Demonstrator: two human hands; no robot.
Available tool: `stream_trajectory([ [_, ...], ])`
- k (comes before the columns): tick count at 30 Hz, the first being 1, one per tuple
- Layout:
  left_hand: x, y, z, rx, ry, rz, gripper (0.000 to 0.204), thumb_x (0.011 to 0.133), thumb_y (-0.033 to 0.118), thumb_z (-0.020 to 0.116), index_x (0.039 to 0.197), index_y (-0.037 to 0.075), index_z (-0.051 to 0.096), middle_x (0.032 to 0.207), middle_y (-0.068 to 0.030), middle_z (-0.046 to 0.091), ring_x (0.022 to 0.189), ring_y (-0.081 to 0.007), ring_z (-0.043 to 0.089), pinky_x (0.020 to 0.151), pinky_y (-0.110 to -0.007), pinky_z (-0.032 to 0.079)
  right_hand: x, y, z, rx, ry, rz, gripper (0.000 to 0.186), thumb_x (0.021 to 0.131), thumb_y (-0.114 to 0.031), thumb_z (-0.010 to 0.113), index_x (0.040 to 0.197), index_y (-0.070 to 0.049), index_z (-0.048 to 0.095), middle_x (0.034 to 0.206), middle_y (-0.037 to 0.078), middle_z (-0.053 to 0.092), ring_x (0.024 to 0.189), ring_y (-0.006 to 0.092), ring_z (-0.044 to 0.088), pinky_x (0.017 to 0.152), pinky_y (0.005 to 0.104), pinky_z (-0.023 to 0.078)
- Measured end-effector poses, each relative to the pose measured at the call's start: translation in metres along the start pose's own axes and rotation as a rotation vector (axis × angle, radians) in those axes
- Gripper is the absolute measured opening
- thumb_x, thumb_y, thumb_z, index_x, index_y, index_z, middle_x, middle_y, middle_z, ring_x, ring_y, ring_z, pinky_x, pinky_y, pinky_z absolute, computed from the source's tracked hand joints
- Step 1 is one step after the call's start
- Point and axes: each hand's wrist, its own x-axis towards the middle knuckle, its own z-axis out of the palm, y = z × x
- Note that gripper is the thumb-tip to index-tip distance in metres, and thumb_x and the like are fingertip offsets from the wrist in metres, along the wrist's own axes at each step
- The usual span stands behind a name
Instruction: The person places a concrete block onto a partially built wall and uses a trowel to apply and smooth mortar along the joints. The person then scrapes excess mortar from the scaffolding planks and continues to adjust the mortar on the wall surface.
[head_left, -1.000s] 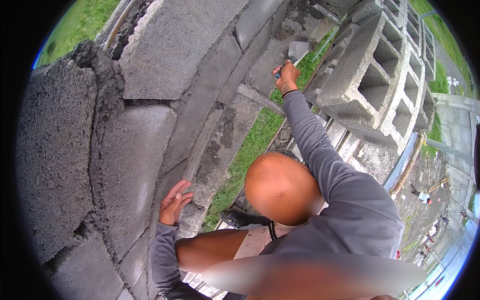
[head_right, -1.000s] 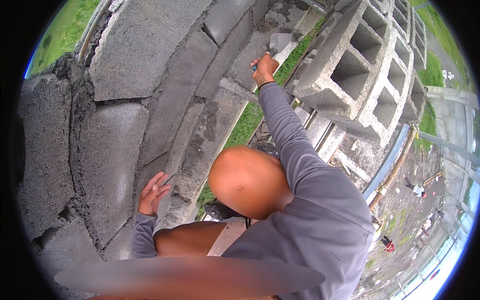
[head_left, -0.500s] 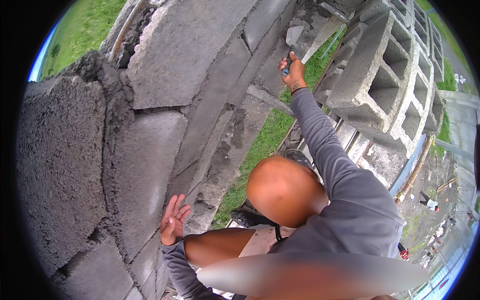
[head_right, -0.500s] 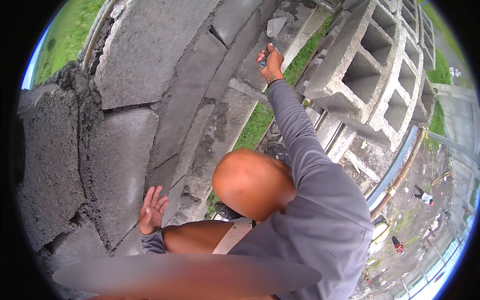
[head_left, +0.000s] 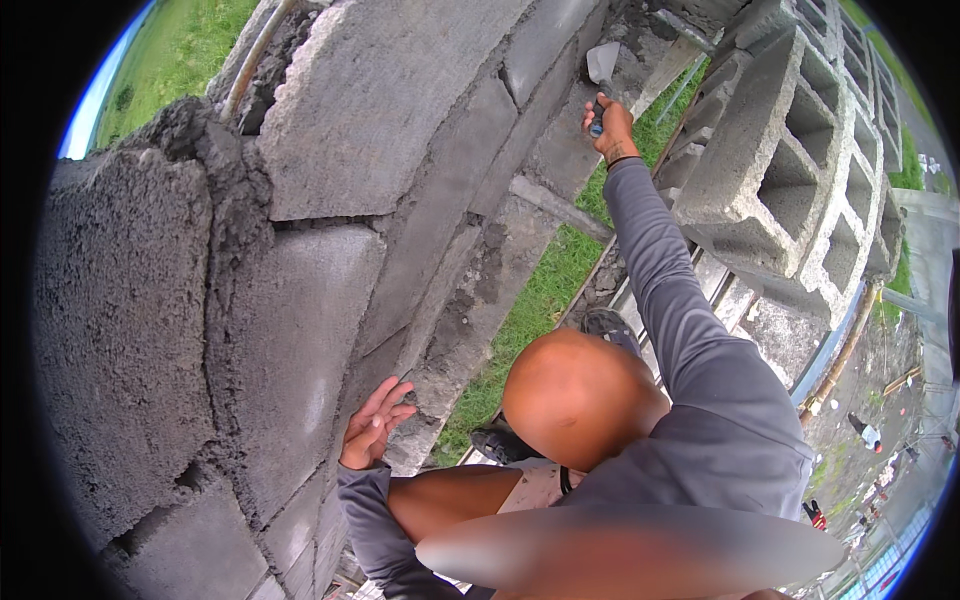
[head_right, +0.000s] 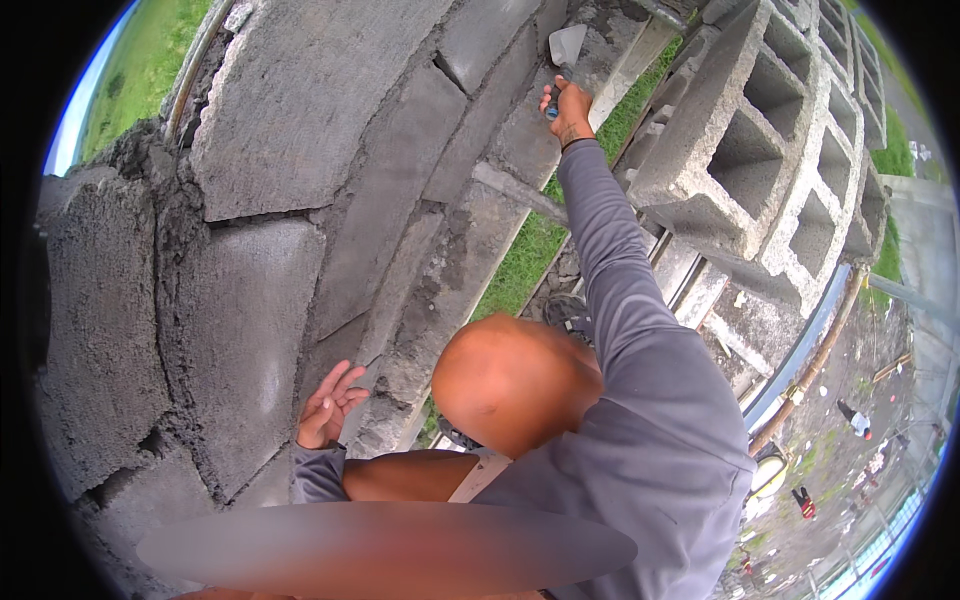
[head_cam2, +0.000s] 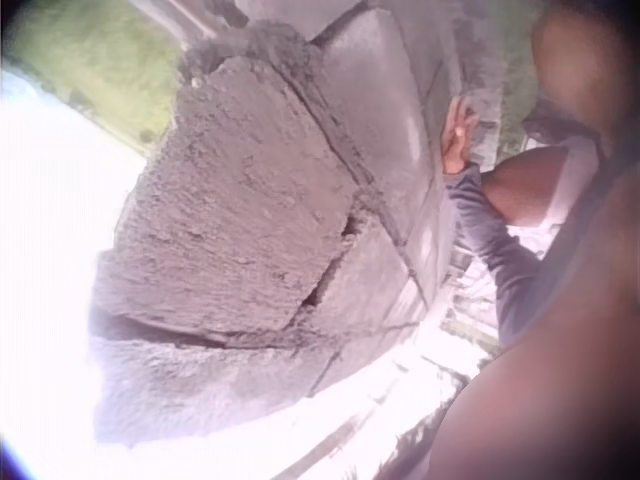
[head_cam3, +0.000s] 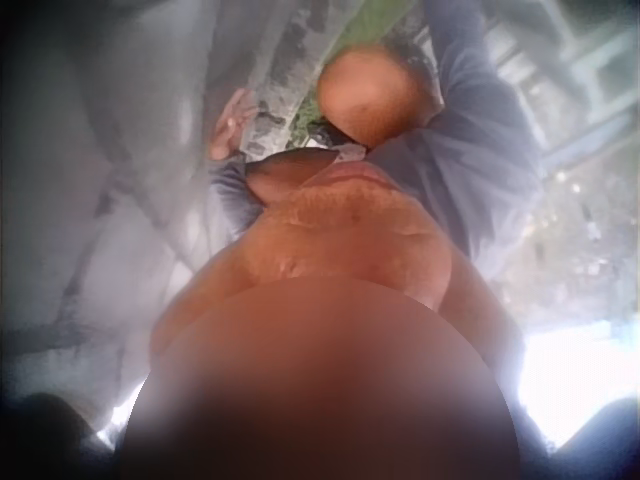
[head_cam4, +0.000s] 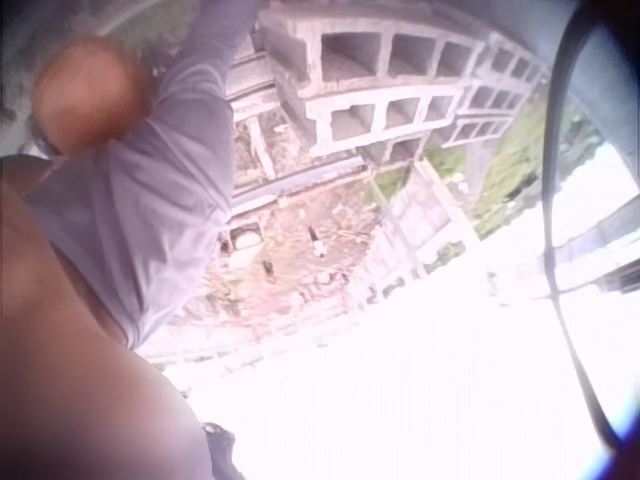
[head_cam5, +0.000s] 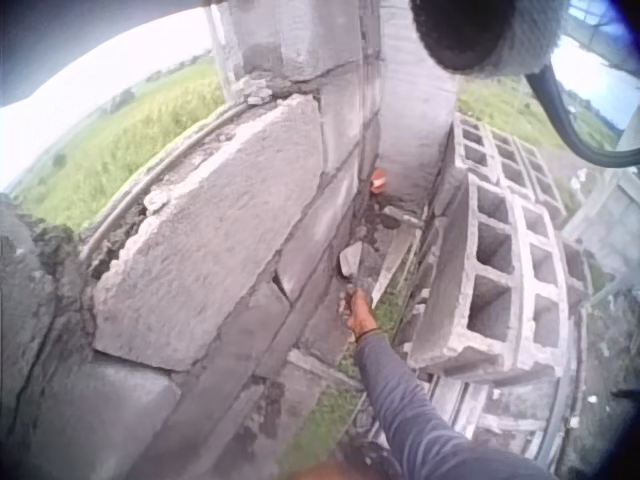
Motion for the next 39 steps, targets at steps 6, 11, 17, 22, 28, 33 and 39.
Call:
stream_trajectory([
  [6, -0.003, -0.003, -0.001, 0.004, 0.000, -0.057, 0.073, 0.096, 0.031, 0.058, 0.153, -0.003, 0.028, 0.150, -0.0238, 0.042, 0.123, -0.0279, 0.057, 0.110, -0.041, 0.036, 0.038, -0.020, 0.023, -0.228, 0.175, -0.045, 0.019, 0.089, -0.002, 0.055, 0.105, 0.008, 0.055, 0.076, 0.017, 0.060, 0.052, 0.0209, 0.057, 0.044, 0.0354, 0.049],
  [11, 0.006, -0.003, 0.013, 0.052, -0.106, -0.080, 0.071, 0.097, 0.030, 0.056, 0.153, -0.003, 0.027, 0.151, -0.0223, 0.041, 0.122, -0.0276, 0.056, 0.110, -0.042, 0.037, 0.009, 0.003, 0.007, -0.447, 0.198, -0.246, 0.024, 0.090, -0.007, 0.060, 0.109, 0.006, 0.055, 0.069, 0.009, 0.057, 0.051, 0.0195, 0.057, 0.043, 0.0356, 0.049],
  [17, 0.104, 0.091, 0.128, 0.241, -0.379, 0.143, 0.061, 0.094, 0.021, 0.061, 0.146, -0.005, 0.041, 0.145, -0.0213, 0.048, 0.120, -0.0265, 0.056, 0.107, -0.041, 0.039, -0.002, 0.029, 0.023, 0.046, 0.085, -0.272, 0.027, 0.099, -0.015, 0.049, 0.123, -0.004, 0.042, 0.081, 0.008, 0.054, 0.054, 0.0197, 0.054, 0.045, 0.0366, 0.049],
  [22, 0.178, 0.237, 0.260, 0.160, -0.225, 1.036, 0.033, 0.091, 0.007, 0.066, 0.122, -0.002, 0.065, 0.123, -0.0101, 0.065, 0.104, -0.0131, 0.062, 0.091, -0.025, 0.048, 0.002, 0.038, 0.040, -0.321, 0.238, -0.236, 0.043, 0.100, -0.023, 0.047, 0.135, -0.002, 0.036, 0.073, 0.008, 0.052, 0.053, 0.0192, 0.053, 0.044, 0.0360, 0.046],
  [28, 0.239, 0.332, 0.274, 0.683, 0.711, 1.119, 0.058, 0.083, 0.021, 0.072, 0.134, 0.010, 0.047, 0.140, -0.0160, 0.050, 0.110, -0.0293, 0.064, 0.098, -0.042, 0.049, -0.037, 0.025, 0.036, -0.322, 0.167, -0.080, 0.029, 0.101, -0.031, 0.054, 0.113, -0.007, 0.045, 0.073, 0.005, 0.050, 0.052, 0.0165, 0.051, 0.044, 0.0361, 0.046],
  [33, 0.267, 0.343, 0.274, 1.188, 0.989, 0.966, 0.075, 0.084, 0.041, 0.066, 0.148, 0.011, 0.043, 0.154, -0.0126, 0.040, 0.142, -0.0266, 0.038, 0.121, -0.051, 0.015, -0.052, 0.003, 0.064, -0.268, 0.164, -0.109, 0.021, 0.101, -0.026, 0.053, 0.111, -0.010, 0.043, 0.073, 0.005, 0.049, 0.050, 0.0161, 0.049, 0.042, 0.0354, 0.044],
  [39, 0.272, 0.369, 0.297, 1.160, 0.996, 0.438, 0.077, 0.084, 0.054, 0.065, 0.150, 0.024, 0.042, 0.142, -0.0077, 0.056, 0.134, -0.0276, 0.050, 0.120, -0.052, 0.011, -0.083, 0.010, 0.055, -0.213, 0.197, -0.006, 0.017, 0.100, -0.022, 0.054, 0.106, -0.010, 0.044, 0.070, 0.004, 0.047, 0.049, 0.0172, 0.049, 0.040, 0.0353, 0.041],
])
